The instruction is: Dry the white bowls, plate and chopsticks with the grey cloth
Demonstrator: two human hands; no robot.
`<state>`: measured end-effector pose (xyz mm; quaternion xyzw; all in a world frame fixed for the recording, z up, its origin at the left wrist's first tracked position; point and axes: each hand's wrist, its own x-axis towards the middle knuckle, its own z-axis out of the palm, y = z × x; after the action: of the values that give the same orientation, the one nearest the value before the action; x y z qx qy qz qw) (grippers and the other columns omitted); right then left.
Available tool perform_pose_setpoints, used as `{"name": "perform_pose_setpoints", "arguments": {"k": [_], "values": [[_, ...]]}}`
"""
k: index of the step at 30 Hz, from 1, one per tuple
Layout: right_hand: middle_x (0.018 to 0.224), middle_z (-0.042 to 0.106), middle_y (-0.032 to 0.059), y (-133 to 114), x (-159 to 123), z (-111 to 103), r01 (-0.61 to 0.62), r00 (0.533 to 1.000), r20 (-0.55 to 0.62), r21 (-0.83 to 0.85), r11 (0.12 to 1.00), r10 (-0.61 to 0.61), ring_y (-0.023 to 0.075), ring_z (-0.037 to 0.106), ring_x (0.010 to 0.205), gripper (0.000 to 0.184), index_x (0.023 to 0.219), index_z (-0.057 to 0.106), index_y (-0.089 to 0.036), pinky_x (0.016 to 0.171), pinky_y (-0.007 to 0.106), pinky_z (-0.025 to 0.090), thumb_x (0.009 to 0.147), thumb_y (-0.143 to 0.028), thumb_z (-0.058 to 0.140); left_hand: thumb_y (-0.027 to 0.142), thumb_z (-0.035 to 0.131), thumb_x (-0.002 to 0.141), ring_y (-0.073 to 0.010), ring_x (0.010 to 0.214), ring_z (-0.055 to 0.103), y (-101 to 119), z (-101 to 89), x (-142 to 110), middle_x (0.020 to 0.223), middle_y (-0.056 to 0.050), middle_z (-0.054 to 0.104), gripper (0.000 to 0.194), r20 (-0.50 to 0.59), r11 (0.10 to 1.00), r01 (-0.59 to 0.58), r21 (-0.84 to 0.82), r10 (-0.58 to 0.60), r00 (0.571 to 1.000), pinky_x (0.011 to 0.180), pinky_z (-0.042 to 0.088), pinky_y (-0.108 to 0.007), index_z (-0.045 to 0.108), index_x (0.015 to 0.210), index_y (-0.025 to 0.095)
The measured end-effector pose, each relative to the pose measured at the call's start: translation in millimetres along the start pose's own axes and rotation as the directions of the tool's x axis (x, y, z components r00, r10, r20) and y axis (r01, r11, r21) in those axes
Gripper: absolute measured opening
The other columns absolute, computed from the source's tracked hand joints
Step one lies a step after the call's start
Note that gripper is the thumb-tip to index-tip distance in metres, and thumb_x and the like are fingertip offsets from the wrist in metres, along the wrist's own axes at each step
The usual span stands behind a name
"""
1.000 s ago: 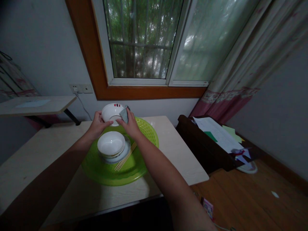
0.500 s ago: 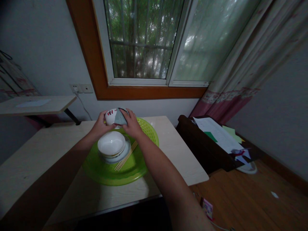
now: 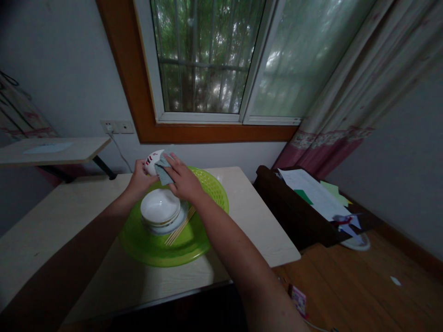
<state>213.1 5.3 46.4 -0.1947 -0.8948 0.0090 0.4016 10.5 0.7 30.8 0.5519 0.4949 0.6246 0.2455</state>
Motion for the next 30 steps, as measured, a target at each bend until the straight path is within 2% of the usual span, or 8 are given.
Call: {"name": "perform_pose_setpoints", "arguments": {"k": [3,6,11,15,18,21,24,30], "values": [[0.170,0.023,0.0028,2.9,-0.7,5.0,-0.087,0.994,-0.066,0.028,0.996,0.089,0.0240,0.017,0.158,0.068,0.157,0.035,-0.027,0.128,0.052,0.024,0.091,-0.016,0.048,0.030,0.089,0.054,-0.0187,0.090,0.064,-0.6,-0.5,1.9,0.102,-0.003,0.060,0.069,-0.037,0.997,0.002,-0.073,-0.005,0.999,0.075,0.054,-0.030,0.043,0.105,0.023],[0.166,0.033,0.0070,12.8,-4.9,13.0,-0.226,0.961,-0.136,0.103,0.969,0.239,0.0235,0.032,0.153,0.065,0.158,0.034,-0.023,0.127,0.049,0.030,0.094,-0.018,0.044,0.035,0.089,0.059,-0.0186,0.093,0.064,-5.5,-2.0,4.8,0.105,-0.004,0.059,0.068,-0.058,0.995,-0.005,-0.103,-0.001,0.998,0.076,0.053,-0.030,0.042,0.107,0.023],[0.159,0.045,0.0085,21.8,-9.7,20.7,-0.328,0.925,-0.133,0.196,0.924,0.356,0.0245,0.045,0.146,0.063,0.158,0.036,-0.025,0.124,0.050,0.034,0.097,-0.030,0.050,0.037,0.088,0.060,-0.0194,0.096,0.064,-9.0,-3.4,6.8,0.110,-0.006,0.059,0.069,-0.048,0.995,0.007,-0.100,-0.012,0.999,0.078,0.053,-0.030,0.041,0.108,0.023],[0.163,0.039,0.0103,12.7,-8.2,16.0,-0.287,0.942,-0.136,0.140,0.947,0.306,0.0264,0.036,0.151,0.067,0.157,0.036,-0.024,0.125,0.051,0.031,0.095,-0.036,0.057,0.036,0.088,0.060,-0.0201,0.096,0.064,-5.8,-2.4,4.2,0.106,-0.005,0.059,0.069,-0.031,0.998,0.018,-0.059,-0.020,0.999,0.079,0.053,-0.031,0.042,0.109,0.023],[0.167,0.029,0.0110,1.3,-4.6,9.6,-0.161,0.977,-0.126,0.075,0.984,0.170,0.0268,0.024,0.156,0.068,0.156,0.038,-0.023,0.127,0.051,0.028,0.094,-0.038,0.061,0.033,0.088,0.057,-0.0194,0.093,0.064,-8.6,-1.7,4.1,0.103,-0.003,0.059,0.070,-0.020,0.999,0.026,-0.020,-0.026,0.999,0.079,0.053,-0.031,0.043,0.109,0.023],[0.167,0.028,0.0085,-8.5,0.4,5.4,-0.049,0.996,-0.069,0.032,0.998,0.051,0.0261,0.016,0.159,0.058,0.150,0.046,-0.024,0.127,0.052,0.027,0.095,-0.037,0.060,0.029,0.087,0.056,-0.0176,0.090,0.063,-14.2,-1.1,6.4,0.103,-0.003,0.059,0.068,-0.015,0.999,0.021,-0.045,-0.021,1.000,0.079,0.052,-0.030,0.043,0.108,0.022],[0.165,0.034,0.0054,-11.8,4.0,4.8,-0.052,0.996,-0.074,0.018,0.998,0.053,0.0227,0.018,0.158,0.046,0.146,0.052,-0.026,0.128,0.050,0.028,0.099,-0.028,0.052,0.029,0.086,0.057,-0.0168,0.091,0.063,-14.7,0.1,7.8,0.105,-0.003,0.059,0.066,-0.016,0.992,0.014,-0.128,-0.016,1.000,0.079,0.052,-0.030,0.042,0.106,0.023],[0.160,0.043,0.0049,-2.3,0.4,7.6,-0.122,0.970,-0.206,0.031,0.992,0.125,0.0185,0.035,0.152,0.045,0.141,0.057,-0.025,0.127,0.045,0.033,0.099,-0.016,0.043,0.037,0.084,0.063,-0.0198,0.097,0.065,-1.6,0.7,4.3,0.111,-0.005,0.059,0.063,-0.018,0.966,0.041,-0.254,-0.047,0.999,0.078,0.057,-0.032,0.039,0.105,0.025]]}}
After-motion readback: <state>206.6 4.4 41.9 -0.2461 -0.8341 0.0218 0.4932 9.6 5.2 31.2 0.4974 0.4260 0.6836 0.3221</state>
